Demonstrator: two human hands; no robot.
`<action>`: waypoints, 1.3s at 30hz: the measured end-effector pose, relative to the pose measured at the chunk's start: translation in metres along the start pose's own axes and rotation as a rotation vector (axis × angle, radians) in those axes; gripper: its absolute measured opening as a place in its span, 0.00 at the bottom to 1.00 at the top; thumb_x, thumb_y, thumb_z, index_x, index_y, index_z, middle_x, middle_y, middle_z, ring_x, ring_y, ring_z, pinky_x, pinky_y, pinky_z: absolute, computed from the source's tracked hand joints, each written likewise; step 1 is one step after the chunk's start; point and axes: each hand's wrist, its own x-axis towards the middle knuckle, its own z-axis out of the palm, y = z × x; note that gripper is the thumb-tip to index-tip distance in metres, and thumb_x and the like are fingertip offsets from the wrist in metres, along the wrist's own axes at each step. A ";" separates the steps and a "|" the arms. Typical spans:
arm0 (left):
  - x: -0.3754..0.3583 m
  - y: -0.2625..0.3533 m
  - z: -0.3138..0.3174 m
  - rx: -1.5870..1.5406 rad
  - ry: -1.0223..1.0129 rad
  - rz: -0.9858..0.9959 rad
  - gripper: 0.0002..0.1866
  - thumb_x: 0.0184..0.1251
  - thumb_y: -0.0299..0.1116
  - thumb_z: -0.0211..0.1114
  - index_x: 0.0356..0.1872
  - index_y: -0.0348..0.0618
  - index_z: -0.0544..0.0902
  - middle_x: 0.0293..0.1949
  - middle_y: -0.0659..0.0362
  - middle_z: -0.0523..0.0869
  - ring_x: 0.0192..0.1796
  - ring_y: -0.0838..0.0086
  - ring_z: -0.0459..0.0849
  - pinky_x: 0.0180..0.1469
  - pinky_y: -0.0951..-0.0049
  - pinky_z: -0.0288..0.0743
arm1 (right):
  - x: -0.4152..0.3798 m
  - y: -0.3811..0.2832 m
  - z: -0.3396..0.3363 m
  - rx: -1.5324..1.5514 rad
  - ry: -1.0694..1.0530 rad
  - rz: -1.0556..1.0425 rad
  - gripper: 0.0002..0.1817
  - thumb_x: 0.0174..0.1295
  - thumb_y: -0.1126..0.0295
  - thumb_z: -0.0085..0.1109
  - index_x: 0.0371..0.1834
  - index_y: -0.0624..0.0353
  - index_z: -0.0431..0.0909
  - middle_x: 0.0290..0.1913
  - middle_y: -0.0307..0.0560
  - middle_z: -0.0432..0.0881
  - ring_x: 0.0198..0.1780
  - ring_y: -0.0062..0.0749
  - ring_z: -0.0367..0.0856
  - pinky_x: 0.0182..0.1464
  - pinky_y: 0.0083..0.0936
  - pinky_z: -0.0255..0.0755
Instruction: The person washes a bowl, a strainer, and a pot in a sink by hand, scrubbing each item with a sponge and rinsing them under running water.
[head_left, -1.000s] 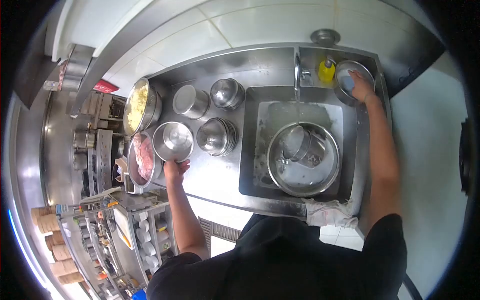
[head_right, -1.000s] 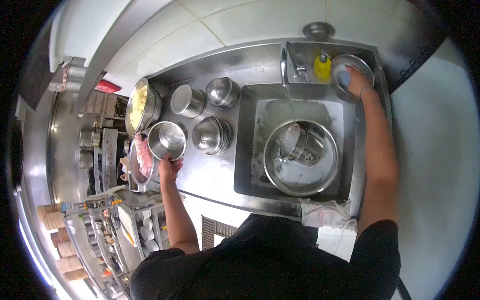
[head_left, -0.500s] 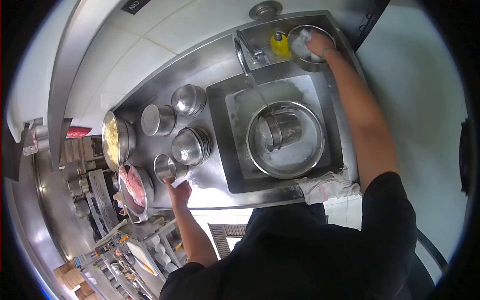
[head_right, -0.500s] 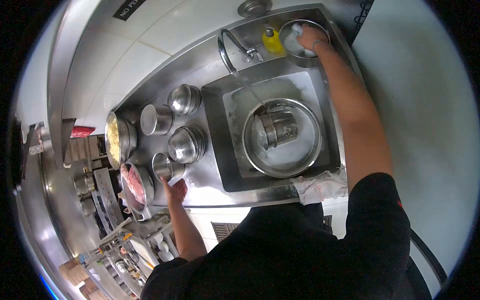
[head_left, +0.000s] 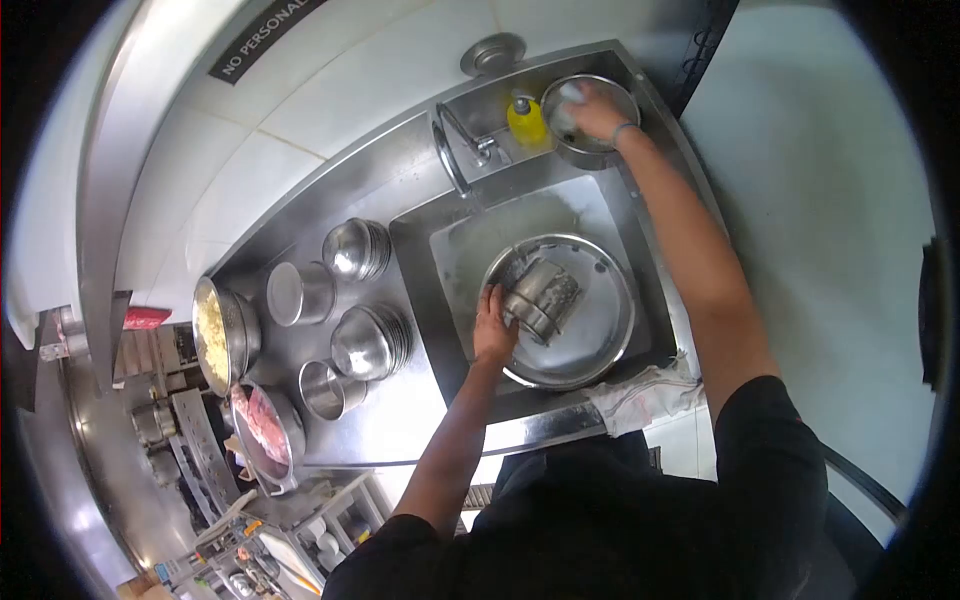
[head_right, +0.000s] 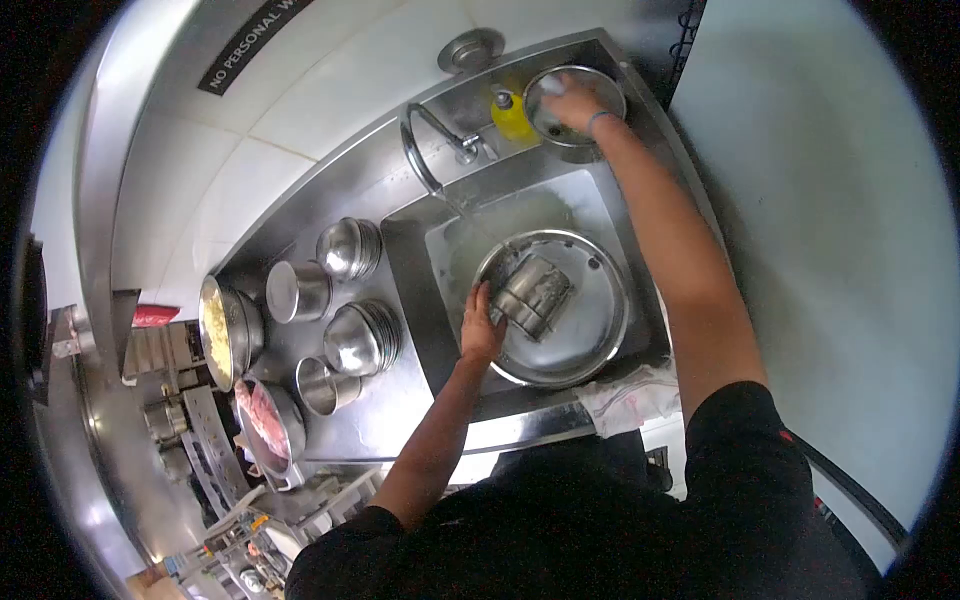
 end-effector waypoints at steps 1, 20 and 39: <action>0.009 -0.005 0.009 0.019 -0.101 -0.037 0.34 0.58 0.28 0.73 0.67 0.49 0.71 0.68 0.50 0.75 0.69 0.48 0.76 0.64 0.51 0.77 | 0.012 0.000 0.003 -0.225 -0.063 0.004 0.47 0.66 0.45 0.56 0.83 0.62 0.55 0.82 0.67 0.56 0.82 0.57 0.58 0.80 0.45 0.57; 0.054 0.008 0.032 0.076 -0.174 -0.267 0.10 0.65 0.33 0.62 0.44 0.44 0.78 0.41 0.43 0.89 0.48 0.42 0.87 0.52 0.46 0.79 | -0.194 0.057 0.059 0.373 0.207 0.014 0.35 0.64 0.51 0.65 0.71 0.59 0.73 0.61 0.63 0.84 0.61 0.55 0.84 0.63 0.41 0.75; 0.026 -0.023 0.035 -0.253 -0.104 -0.401 0.16 0.55 0.30 0.65 0.47 0.43 0.84 0.33 0.49 0.88 0.38 0.54 0.88 0.47 0.57 0.79 | -0.298 0.091 0.165 0.673 -0.095 0.497 0.43 0.58 0.66 0.68 0.78 0.67 0.63 0.74 0.65 0.71 0.74 0.53 0.72 0.73 0.37 0.67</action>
